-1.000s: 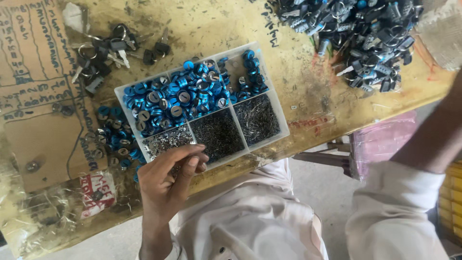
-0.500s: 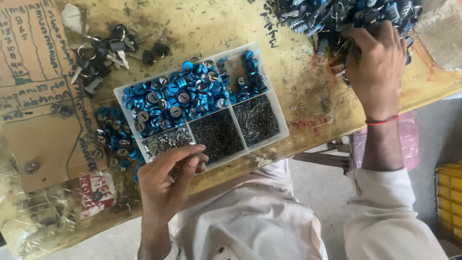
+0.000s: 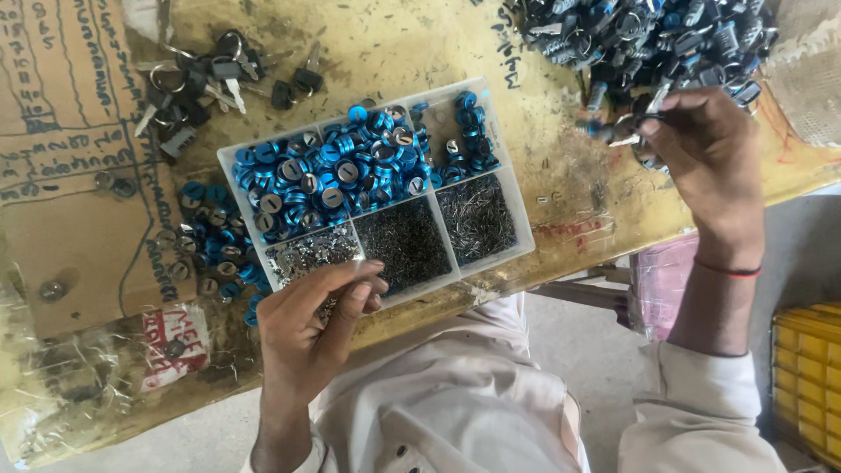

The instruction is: The person assembles keys by inserting small metal pins into a key blank and then attaching a blue plastic cap. The person repeats this process multiple times, handling key blanks, pins, and caps from a compartmentalized tray on a cluttered workbench.

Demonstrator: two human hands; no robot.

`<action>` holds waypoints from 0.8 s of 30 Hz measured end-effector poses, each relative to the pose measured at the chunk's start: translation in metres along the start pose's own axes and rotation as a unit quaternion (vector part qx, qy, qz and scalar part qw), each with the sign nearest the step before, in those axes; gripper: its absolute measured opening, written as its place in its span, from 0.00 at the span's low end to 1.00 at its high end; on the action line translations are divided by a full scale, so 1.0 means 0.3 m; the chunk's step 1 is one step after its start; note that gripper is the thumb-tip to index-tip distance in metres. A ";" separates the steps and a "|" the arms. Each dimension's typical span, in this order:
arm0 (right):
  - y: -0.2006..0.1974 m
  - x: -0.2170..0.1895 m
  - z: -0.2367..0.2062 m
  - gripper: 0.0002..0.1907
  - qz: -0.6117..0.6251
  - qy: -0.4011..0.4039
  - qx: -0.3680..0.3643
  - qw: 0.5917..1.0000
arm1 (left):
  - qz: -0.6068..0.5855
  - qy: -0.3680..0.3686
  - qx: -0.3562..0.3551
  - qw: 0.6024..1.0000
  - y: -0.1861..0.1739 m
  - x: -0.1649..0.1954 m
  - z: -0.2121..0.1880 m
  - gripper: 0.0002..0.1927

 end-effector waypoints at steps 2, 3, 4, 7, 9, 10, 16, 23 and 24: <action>0.013 0.053 -0.021 0.06 0.061 0.049 0.008 0.997 | 0.001 0.003 -0.002 1.000 0.001 0.002 -0.002 0.10; 0.023 0.058 -0.028 0.05 0.055 0.056 0.005 0.997 | 0.001 0.005 -0.004 1.000 0.002 0.002 -0.002 0.10; 0.033 0.054 -0.035 0.04 0.047 0.062 0.003 0.997 | 0.000 0.008 -0.006 1.000 0.004 0.002 -0.001 0.10; 0.050 -0.046 -0.068 0.08 -0.182 0.025 0.028 0.983 | 0.001 0.004 -0.003 1.000 0.003 -0.005 -0.002 0.10; 0.071 -0.121 -0.092 0.10 -0.331 0.004 0.058 0.942 | -0.005 0.023 -0.004 1.000 0.006 0.000 0.001 0.10; 0.080 -0.145 -0.105 0.09 -0.371 0.007 0.076 0.925 | -0.007 0.032 -0.005 0.999 0.009 0.005 -0.002 0.10; 0.214 -0.163 -0.065 0.18 -0.482 -0.051 0.044 0.873 | -0.011 0.018 -0.007 1.000 0.015 0.008 -0.015 0.10; 0.247 -0.238 -0.052 0.06 0.046 0.070 0.032 0.996 | -0.055 -0.014 -0.049 0.997 0.073 0.031 -0.027 0.14; 0.300 -0.312 -0.076 0.13 0.049 0.014 -0.036 0.998 | -0.069 -0.019 -0.072 0.995 0.101 0.041 -0.031 0.17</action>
Point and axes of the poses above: each hand's wrist, its own z-axis towards the middle knuckle, its own y-axis out of the palm, x = y × z, the point moved 8 cm from there along z, towards the middle knuckle, and after that the axes turned 10 degrees about -x, right-handed, at the moved point
